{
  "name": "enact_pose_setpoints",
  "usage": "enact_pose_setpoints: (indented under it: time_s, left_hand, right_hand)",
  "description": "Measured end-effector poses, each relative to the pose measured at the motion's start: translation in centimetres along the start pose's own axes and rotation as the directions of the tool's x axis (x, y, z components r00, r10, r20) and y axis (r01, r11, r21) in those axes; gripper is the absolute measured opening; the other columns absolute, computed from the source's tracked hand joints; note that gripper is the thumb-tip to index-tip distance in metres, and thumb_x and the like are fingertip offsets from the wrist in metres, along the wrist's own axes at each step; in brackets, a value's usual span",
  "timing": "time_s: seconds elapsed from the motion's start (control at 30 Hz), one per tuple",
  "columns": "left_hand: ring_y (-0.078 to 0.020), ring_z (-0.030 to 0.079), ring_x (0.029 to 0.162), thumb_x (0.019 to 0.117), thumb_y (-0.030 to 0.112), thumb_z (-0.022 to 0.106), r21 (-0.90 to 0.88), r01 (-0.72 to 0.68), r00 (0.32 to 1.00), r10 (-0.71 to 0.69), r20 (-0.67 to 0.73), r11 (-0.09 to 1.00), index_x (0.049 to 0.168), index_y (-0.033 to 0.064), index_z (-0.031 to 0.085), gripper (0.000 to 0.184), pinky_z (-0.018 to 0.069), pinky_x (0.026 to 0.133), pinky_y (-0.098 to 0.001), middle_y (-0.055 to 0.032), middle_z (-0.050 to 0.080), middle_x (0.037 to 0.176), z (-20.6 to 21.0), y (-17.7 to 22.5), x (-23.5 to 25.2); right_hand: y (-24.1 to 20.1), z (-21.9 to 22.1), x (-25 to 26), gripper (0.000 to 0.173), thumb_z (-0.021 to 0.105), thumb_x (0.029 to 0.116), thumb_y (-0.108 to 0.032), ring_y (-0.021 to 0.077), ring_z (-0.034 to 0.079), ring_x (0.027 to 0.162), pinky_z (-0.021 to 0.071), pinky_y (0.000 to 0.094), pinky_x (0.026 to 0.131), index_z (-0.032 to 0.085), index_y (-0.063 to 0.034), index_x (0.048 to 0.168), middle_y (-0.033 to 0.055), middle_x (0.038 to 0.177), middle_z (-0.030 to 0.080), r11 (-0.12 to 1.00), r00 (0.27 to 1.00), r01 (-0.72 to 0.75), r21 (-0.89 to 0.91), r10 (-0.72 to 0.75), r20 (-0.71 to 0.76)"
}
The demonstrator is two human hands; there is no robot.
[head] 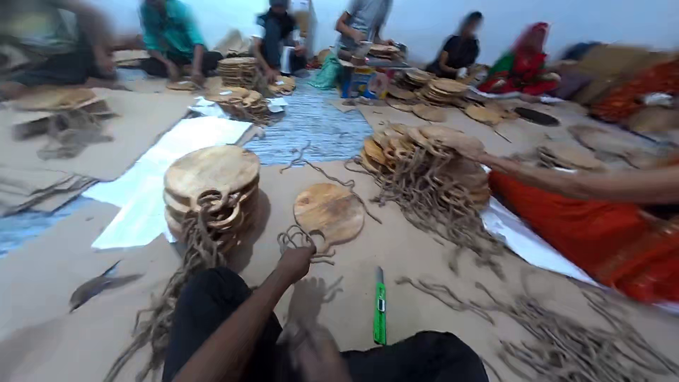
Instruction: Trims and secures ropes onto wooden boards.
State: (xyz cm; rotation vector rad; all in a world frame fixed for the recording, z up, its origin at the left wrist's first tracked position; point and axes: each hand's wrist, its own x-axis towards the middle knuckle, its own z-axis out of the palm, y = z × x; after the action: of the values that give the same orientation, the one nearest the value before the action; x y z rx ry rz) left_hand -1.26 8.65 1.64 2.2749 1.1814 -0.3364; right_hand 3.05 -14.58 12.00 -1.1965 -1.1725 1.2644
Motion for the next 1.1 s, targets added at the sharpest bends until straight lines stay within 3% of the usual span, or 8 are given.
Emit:
enact_pose_setpoints:
  time_s: [0.17, 0.23, 0.33, 0.47, 0.67, 0.8, 1.0, 1.1]
  left_hand:
    - [-0.0468, 0.062, 0.119, 0.1057, 0.02, 0.05, 0.038, -0.058, 0.986, 0.051, 0.161, 0.998, 0.129, 0.0015, 0.062, 0.032, 0.0474, 0.098, -0.0677, -0.0268, 0.067, 0.122, 4.4, 0.4, -3.1]
    - [-0.046, 0.062, 0.119, 0.106, 0.021, 0.05, 0.122, -0.164, 0.963, 0.132, 0.234, 0.979, 0.124, 0.0013, 0.064, 0.03, 0.0477, 0.097, -0.0678, -0.0254, 0.067, 0.122, 4.8, 1.0, -2.7]
    - [-0.0434, 0.061, 0.123, 0.1057, 0.019, 0.052, 0.154, -0.292, 0.927, 0.24, 0.288, 0.944, 0.127, 0.0013, 0.064, 0.03, 0.0465, 0.102, -0.0646, -0.0237, 0.065, 0.128, 5.2, 3.2, -2.3]
    - [-0.042, 0.061, 0.124, 0.1047, 0.017, 0.053, 0.178, -0.325, 0.918, 0.265, 0.295, 0.929, 0.121, -0.0005, 0.066, 0.028, 0.0466, 0.103, -0.0619, -0.0229, 0.066, 0.127, 6.1, 3.7, -1.8]
    - [-0.0382, 0.057, 0.128, 0.1028, 0.015, 0.054, 0.242, -0.243, 0.962, 0.202, 0.182, 0.94, 0.124, 0.0029, 0.067, 0.028, 0.0427, 0.108, -0.0564, -0.0187, 0.065, 0.13, 5.9, 3.6, -0.9]
    - [-0.0368, 0.059, 0.125, 0.0978, 0.013, 0.058, 0.26, -0.228, 0.972, 0.204, 0.117, 0.938, 0.122, 0.004, 0.067, 0.028, 0.0427, 0.107, -0.0559, -0.0171, 0.067, 0.127, 6.1, 3.7, -0.8]
    - [-0.0347, 0.062, 0.12, 0.0981, 0.01, 0.055, 0.14, -0.402, 0.909, 0.376, 0.177, 0.905, 0.12, 0.0095, 0.07, 0.027, 0.0448, 0.103, -0.0567, -0.0138, 0.069, 0.122, 6.6, 2.4, -1.2]
    - [-0.0351, 0.064, 0.119, 0.1, 0.014, 0.054, 0.134, -0.282, 0.948, 0.255, 0.189, 0.95, 0.127, 0.0108, 0.067, 0.03, 0.0443, 0.104, -0.0585, -0.0146, 0.07, 0.122, 5.6, 1.8, -0.7]
  right_hand:
    - [12.8, -10.7, 3.8, 0.034, 0.06, 0.0989, -0.026, 0.0208, 0.069, 0.09, 0.058, 0.0399, 0.081, 0.066, -0.004, 0.124, 0.0076, 0.101, 0.071, 0.803, 0.91, -0.135, -0.581, -0.131, -0.393]
    - [15.6, -11.0, 3.8, 0.054, 0.066, 0.0961, -0.032, 0.0312, 0.057, 0.131, 0.0441, 0.0487, 0.112, 0.057, -0.0052, 0.143, 0.013, 0.138, 0.063, 0.706, 0.959, -0.187, -0.684, -0.021, -0.283]
    - [16.7, -9.4, 4.3, 0.071, 0.067, 0.0962, -0.031, 0.0334, 0.042, 0.147, 0.0275, 0.0495, 0.124, 0.041, -0.0032, 0.155, 0.0163, 0.155, 0.048, 0.602, 0.968, -0.249, -0.759, 0.146, -0.201]
    - [16.5, -9.4, 5.1, 0.037, 0.048, 0.1059, -0.011, 0.0355, 0.06, 0.126, 0.0458, 0.0473, 0.11, 0.056, 0.0016, 0.14, 0.0234, 0.137, 0.06, 0.691, 0.909, -0.415, -0.591, 0.333, -0.249]
    - [16.6, -9.7, 5.1, 0.037, 0.046, 0.1069, -0.028, 0.0362, 0.066, 0.101, 0.0495, 0.0562, 0.091, 0.064, 0.0012, 0.121, 0.0228, 0.107, 0.068, 0.793, 0.871, -0.488, -0.365, 0.415, -0.262]
    - [16.3, -8.6, 4.5, 0.046, 0.037, 0.1108, -0.034, 0.0192, 0.056, 0.076, 0.0476, 0.041, 0.074, 0.067, 0.0003, 0.107, 0.0089, 0.086, 0.06, 0.877, 0.848, -0.478, -0.049, 0.446, -0.288]
    - [9.2, -1.4, 4.1, 0.043, 0.029, 0.1133, -0.041, 0.0019, 0.026, 0.037, 0.0225, 0.0167, 0.035, 0.041, -0.0152, 0.082, -0.0078, 0.051, 0.031, 0.451, 0.631, -0.3, 0.84, 0.755, -0.18]
    - [10.6, -2.9, 5.4, 0.04, 0.031, 0.114, -0.035, 0.0053, 0.03, 0.043, 0.0277, 0.0205, 0.041, 0.048, -0.0086, 0.09, -0.0038, 0.058, 0.035, 0.697, 0.69, -0.493, 0.52, 0.678, -0.255]
